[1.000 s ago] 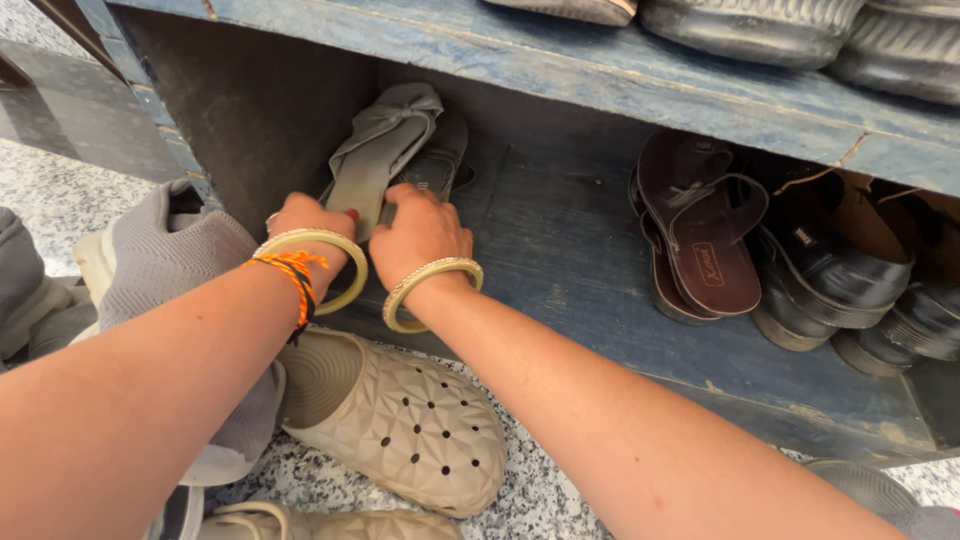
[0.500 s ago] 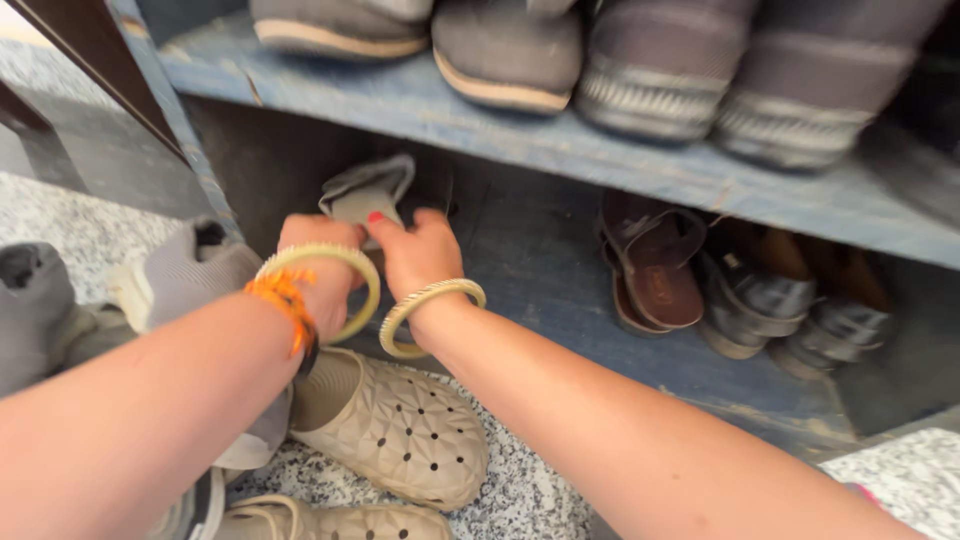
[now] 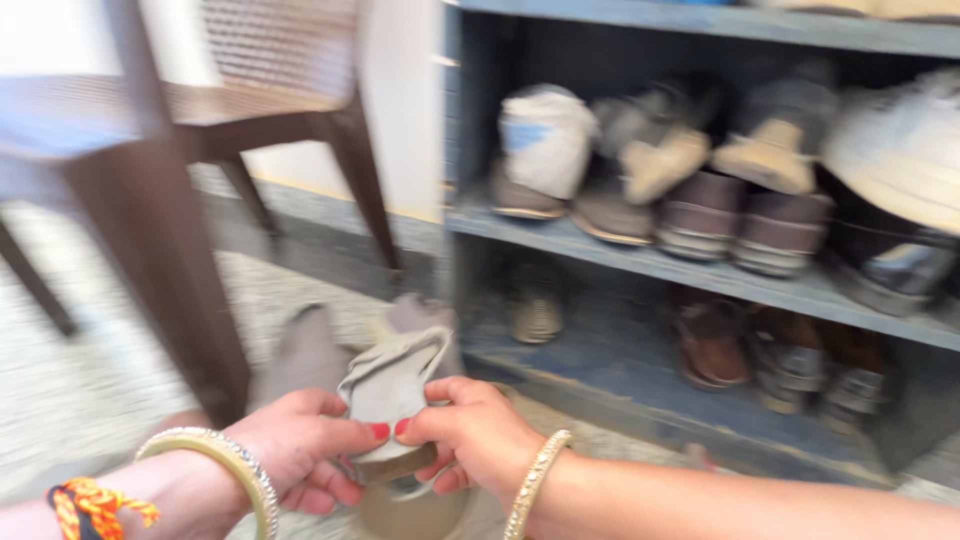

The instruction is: The person removes various shoes and slippers from a multi-tiered shoe rack and places them on the floor. They handle multiple pairs of footwear, including sneakers, sandals, and formal shoes, one by one, stacking them in a pile on the ground.

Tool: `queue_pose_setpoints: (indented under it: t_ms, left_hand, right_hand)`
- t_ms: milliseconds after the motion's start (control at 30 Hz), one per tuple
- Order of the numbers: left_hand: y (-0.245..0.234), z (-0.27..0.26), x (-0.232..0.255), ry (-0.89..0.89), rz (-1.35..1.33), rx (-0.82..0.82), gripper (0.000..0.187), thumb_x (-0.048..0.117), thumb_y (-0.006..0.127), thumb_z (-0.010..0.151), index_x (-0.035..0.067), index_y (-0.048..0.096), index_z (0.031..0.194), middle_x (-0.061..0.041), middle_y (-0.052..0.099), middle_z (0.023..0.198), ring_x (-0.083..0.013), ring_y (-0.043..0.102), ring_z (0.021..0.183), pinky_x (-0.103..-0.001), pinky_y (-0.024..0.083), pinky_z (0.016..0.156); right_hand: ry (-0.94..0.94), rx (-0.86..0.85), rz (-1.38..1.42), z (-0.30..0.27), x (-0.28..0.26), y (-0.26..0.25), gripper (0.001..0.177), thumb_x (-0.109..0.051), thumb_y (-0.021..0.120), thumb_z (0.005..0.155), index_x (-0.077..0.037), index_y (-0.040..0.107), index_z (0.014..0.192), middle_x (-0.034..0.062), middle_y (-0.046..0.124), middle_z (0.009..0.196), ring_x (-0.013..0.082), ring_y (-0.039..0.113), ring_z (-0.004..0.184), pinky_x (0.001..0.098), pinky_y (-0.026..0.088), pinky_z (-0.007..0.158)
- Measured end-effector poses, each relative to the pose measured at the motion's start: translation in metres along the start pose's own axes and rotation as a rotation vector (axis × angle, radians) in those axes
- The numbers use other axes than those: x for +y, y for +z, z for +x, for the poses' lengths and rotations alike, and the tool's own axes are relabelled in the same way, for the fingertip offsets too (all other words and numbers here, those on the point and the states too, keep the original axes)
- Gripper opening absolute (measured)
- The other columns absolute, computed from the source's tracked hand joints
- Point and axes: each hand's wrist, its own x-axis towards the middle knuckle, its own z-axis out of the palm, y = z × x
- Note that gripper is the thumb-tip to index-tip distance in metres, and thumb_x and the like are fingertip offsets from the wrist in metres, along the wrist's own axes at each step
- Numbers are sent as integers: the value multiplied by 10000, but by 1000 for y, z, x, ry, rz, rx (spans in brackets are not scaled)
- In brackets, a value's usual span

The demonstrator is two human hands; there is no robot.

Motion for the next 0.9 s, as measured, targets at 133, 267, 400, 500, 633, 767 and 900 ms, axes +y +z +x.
queue_pose_setpoints:
  t_ms: [133, 267, 400, 500, 633, 767, 900]
  left_hand:
    - [-82, -25, -75, -36, -63, 118, 871, 305, 843, 836, 74, 358, 1522, -132, 769, 920, -235, 758, 751, -354, 549, 629]
    - [-123, 5, -150, -1, 66, 335, 532, 304, 745, 857, 2, 637, 1282, -174, 789, 814, -247, 729, 613, -377, 525, 513]
    - [-162, 74, -209, 209, 903, 490, 537, 508, 793, 840, 120, 680, 1193, -210, 704, 1016, -348, 716, 878, -424, 572, 746]
    - [-184, 116, -240, 46, 543, 537, 454, 325, 735, 852, 20, 683, 1183, -250, 713, 1072, -404, 734, 1006, -470, 612, 846]
    - [-173, 120, -243, -26, 573, 660, 455, 225, 700, 874, -30, 648, 1248, -287, 698, 1210, -405, 696, 1164, -458, 576, 976]
    - [-125, 74, -188, 127, 515, 676, 507, 144, 676, 872, 46, 550, 1353, -235, 614, 1342, -386, 606, 1249, -467, 508, 1026]
    - [-67, 49, -116, 606, 466, 676, 484, 90, 636, 851, 76, 561, 1328, -160, 619, 1332, -348, 604, 1219, -455, 495, 1006]
  right_hand:
    - [0, -79, -116, 14, 3, 106, 567, -188, 710, 815, -80, 553, 1349, 71, 731, 993, 161, 692, 736, 297, 546, 607]
    - [-39, -80, -237, 58, 30, 198, 507, -176, 704, 829, -77, 610, 1317, 112, 722, 955, 170, 660, 678, 305, 540, 579]
    - [-135, -21, -323, 122, 63, 262, 510, -140, 728, 815, -84, 626, 1312, 84, 707, 976, 170, 679, 719, 358, 583, 602]
    - [-166, -58, -565, 168, 84, 271, 693, -203, 817, 809, -79, 503, 1415, 158, 699, 1120, 264, 691, 935, 403, 565, 797]
    - [-283, -97, -816, 194, 103, 249, 789, -205, 883, 762, -67, 485, 1430, 111, 657, 1295, 246, 651, 1173, 372, 530, 979]
    - [-367, -120, -794, 169, 90, 214, 614, -180, 806, 773, -69, 597, 1339, 106, 714, 1251, 243, 692, 1128, 376, 557, 952]
    - [-613, -137, -828, 127, 51, 146, 477, -146, 772, 766, -40, 670, 1220, 103, 755, 1173, 227, 713, 1082, 361, 547, 954]
